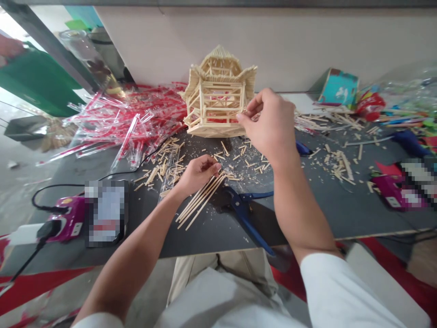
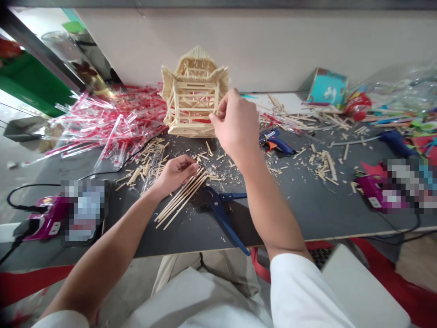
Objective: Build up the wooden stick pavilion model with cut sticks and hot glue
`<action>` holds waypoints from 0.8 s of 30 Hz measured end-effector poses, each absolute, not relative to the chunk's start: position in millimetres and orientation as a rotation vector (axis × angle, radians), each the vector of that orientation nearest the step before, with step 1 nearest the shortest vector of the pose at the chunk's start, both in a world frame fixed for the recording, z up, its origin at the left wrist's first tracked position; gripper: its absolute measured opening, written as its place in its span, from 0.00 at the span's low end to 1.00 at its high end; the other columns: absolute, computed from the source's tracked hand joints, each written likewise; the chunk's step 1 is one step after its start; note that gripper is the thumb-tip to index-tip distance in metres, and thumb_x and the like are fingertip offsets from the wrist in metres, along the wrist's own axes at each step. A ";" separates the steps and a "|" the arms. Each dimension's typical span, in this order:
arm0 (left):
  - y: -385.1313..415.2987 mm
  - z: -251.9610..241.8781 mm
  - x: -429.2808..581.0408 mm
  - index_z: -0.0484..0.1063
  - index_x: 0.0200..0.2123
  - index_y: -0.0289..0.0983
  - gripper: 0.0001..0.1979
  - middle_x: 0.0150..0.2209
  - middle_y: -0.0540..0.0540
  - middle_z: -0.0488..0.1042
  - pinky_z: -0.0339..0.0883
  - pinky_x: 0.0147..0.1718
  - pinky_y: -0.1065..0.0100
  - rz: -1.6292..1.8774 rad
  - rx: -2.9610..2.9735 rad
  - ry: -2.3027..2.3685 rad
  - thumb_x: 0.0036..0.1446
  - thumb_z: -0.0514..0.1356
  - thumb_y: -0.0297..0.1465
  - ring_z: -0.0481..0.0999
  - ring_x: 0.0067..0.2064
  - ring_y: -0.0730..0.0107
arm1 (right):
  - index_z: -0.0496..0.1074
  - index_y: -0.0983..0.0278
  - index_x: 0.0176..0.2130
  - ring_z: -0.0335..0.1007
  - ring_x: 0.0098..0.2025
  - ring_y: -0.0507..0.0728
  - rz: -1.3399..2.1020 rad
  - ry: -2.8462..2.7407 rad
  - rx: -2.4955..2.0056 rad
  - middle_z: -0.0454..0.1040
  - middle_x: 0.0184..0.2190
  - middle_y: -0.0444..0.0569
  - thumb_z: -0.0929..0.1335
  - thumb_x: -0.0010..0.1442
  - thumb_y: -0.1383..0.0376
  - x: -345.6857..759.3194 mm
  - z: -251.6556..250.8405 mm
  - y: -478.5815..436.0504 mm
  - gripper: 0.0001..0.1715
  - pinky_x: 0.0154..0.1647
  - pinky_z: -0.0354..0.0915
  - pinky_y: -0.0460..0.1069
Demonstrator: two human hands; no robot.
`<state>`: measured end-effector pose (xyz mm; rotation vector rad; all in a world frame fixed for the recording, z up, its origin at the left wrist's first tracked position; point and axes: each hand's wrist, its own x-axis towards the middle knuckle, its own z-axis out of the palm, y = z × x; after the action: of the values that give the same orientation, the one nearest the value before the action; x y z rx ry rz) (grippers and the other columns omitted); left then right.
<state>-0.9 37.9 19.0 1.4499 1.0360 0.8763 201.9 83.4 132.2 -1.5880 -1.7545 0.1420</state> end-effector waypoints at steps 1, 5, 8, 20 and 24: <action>38.0 19.0 -0.9 0.72 0.37 0.34 0.20 0.29 0.49 0.75 0.57 0.23 0.74 0.877 1.453 1.039 0.63 0.65 0.47 0.63 0.24 0.80 | 0.71 0.57 0.38 0.77 0.37 0.62 0.143 -1.749 -1.594 0.81 0.35 0.50 0.74 0.59 0.61 198.7 129.9 84.3 0.09 0.46 0.73 0.59; 38.5 18.4 -1.1 0.71 0.37 0.34 0.19 0.29 0.49 0.75 0.58 0.23 0.73 0.887 1.461 1.039 0.63 0.65 0.46 0.64 0.24 0.80 | 0.71 0.56 0.42 0.77 0.44 0.66 0.150 -1.753 -1.608 0.79 0.37 0.53 0.71 0.65 0.57 193.0 121.2 89.5 0.08 0.52 0.71 0.64; 38.6 17.6 -1.2 0.72 0.37 0.34 0.19 0.29 0.48 0.75 0.58 0.24 0.73 0.886 1.460 1.039 0.63 0.64 0.46 0.63 0.24 0.80 | 0.71 0.56 0.44 0.77 0.46 0.67 0.119 -1.773 -1.596 0.78 0.37 0.53 0.69 0.67 0.57 193.1 116.7 92.4 0.07 0.53 0.71 0.64; 37.6 19.8 0.0 0.71 0.36 0.34 0.19 0.28 0.48 0.75 0.56 0.23 0.73 0.881 1.447 1.045 0.62 0.65 0.46 0.63 0.24 0.80 | 0.72 0.58 0.44 0.77 0.44 0.65 0.068 -1.764 -1.617 0.77 0.37 0.54 0.67 0.67 0.64 189.4 115.8 93.6 0.06 0.53 0.71 0.64; 38.2 18.4 -0.5 0.71 0.36 0.35 0.20 0.29 0.48 0.76 0.57 0.23 0.73 0.870 1.451 1.049 0.62 0.64 0.47 0.63 0.24 0.79 | 0.72 0.58 0.44 0.77 0.42 0.65 0.053 -1.749 -1.559 0.78 0.36 0.54 0.67 0.67 0.61 191.7 112.5 94.8 0.06 0.53 0.71 0.65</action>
<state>-0.5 38.2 18.4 1.4511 1.0492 0.8702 191.7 94.8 112.5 -1.5592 -1.7488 0.0530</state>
